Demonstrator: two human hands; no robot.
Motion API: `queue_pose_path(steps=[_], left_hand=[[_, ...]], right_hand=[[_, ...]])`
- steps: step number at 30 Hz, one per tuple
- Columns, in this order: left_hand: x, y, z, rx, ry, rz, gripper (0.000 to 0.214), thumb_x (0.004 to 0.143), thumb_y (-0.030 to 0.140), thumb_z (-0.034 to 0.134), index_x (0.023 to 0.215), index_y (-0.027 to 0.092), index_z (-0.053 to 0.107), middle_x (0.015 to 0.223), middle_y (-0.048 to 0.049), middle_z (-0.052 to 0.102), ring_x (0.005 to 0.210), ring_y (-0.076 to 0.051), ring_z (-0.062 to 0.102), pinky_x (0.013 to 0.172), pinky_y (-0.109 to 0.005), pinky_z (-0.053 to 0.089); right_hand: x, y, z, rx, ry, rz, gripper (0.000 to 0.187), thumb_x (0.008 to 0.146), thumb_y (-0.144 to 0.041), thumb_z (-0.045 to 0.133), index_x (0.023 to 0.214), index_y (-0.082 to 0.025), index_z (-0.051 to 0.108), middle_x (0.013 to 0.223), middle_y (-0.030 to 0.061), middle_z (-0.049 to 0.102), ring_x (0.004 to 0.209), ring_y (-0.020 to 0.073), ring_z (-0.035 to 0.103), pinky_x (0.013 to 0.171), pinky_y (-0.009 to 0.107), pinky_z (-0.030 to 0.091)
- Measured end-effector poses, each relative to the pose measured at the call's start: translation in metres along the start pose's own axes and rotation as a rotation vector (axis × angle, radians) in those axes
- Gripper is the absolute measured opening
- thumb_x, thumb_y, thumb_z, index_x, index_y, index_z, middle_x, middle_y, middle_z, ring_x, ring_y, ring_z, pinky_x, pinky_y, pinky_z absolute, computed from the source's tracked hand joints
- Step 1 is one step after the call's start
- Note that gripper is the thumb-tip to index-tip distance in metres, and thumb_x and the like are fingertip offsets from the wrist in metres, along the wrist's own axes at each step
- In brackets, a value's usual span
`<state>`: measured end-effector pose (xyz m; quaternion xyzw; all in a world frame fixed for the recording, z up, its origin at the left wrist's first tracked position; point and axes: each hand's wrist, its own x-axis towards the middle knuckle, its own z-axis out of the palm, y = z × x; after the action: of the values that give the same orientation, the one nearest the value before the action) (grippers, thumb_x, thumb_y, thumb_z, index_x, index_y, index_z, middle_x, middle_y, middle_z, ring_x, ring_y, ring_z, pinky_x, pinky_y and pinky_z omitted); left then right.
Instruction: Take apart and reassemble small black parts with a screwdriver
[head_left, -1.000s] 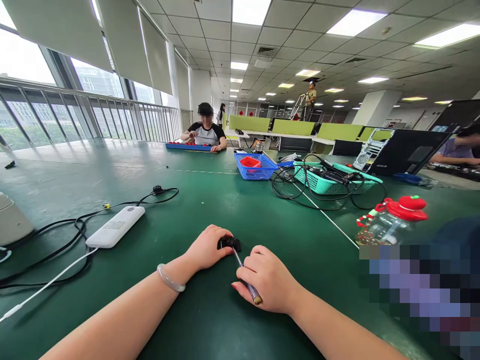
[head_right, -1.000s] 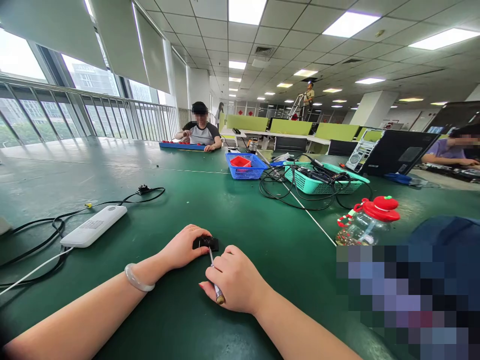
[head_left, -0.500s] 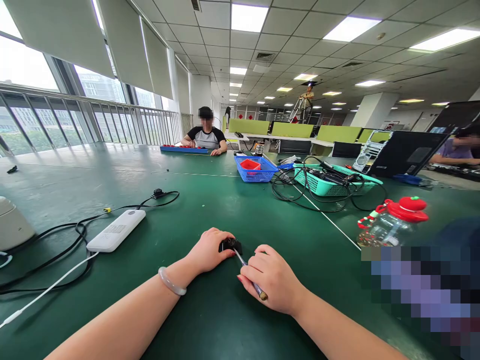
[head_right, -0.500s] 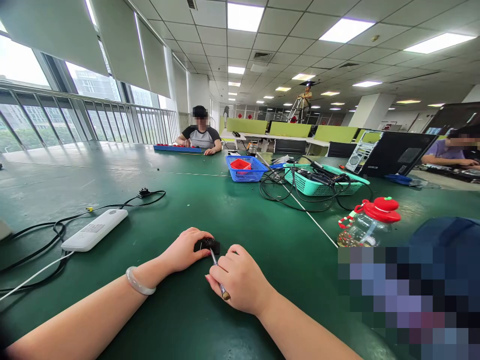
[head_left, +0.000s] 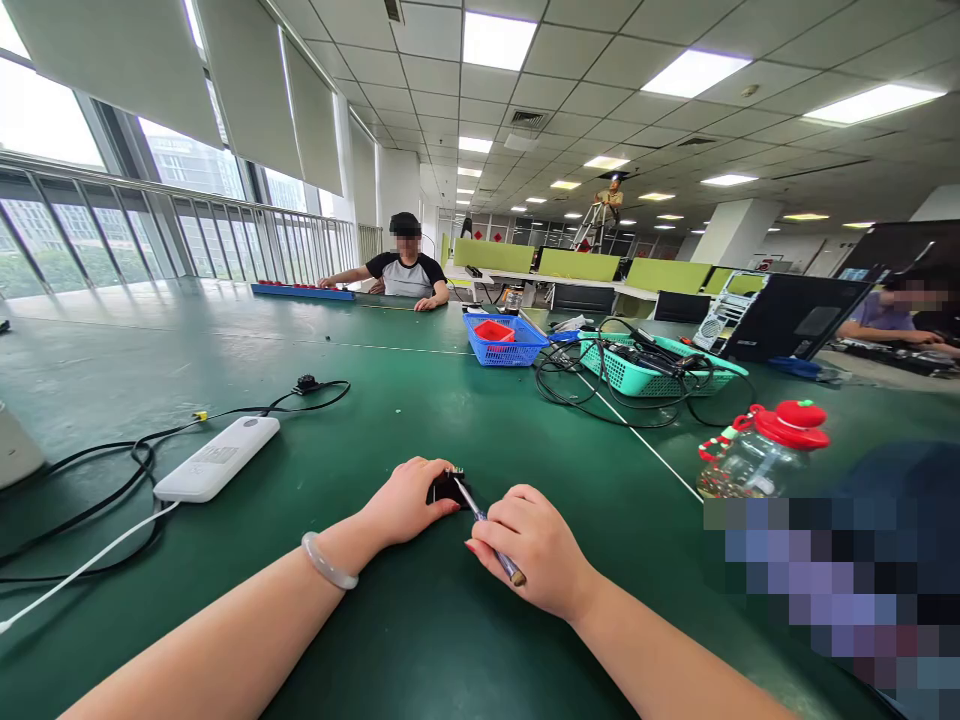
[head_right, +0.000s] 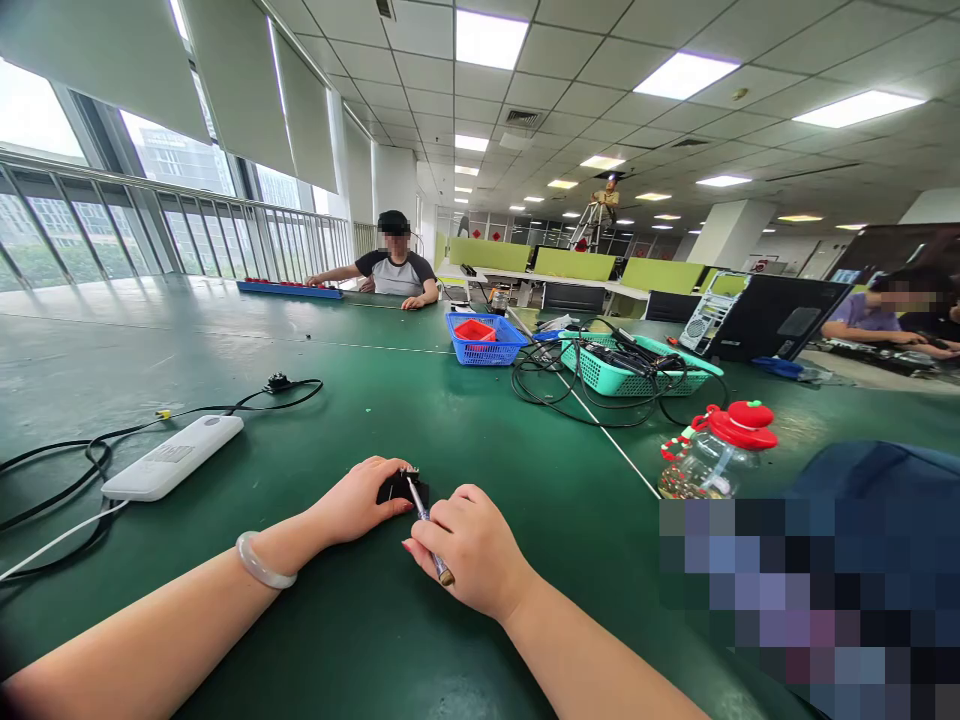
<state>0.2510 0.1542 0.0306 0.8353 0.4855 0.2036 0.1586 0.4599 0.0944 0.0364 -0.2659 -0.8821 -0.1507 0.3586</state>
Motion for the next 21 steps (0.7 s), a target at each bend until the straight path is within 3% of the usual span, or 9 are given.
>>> queue_pose_path(steps=[12,21], left_hand=[[-0.001,0.000,-0.001,-0.024,-0.011,-0.011,0.042,0.078,0.035,0.065,0.118,0.022,0.059,0.115,-0.0065,0.067,0.109,-0.026,0.057,0.097,-0.042,0.046],[-0.002,0.003,-0.004,-0.007,-0.023,0.047,0.045,0.080,0.037,0.064,0.122,0.024,0.059,0.118,-0.0062,0.068,0.112,-0.026,0.057,0.100,-0.043,0.045]], right_hand=[[-0.003,0.010,0.002,0.093,-0.048,0.166,0.015,0.092,-0.025,0.054,0.081,-0.020,0.063,0.073,0.0014,0.062,0.063,0.0137,0.049,0.067,0.029,0.039],[-0.007,0.015,0.007,0.257,-0.055,0.502,0.012,0.087,-0.018,0.055,0.092,-0.023,0.064,0.087,0.0020,0.068,0.074,0.0171,0.060,0.072,0.030,0.046]])
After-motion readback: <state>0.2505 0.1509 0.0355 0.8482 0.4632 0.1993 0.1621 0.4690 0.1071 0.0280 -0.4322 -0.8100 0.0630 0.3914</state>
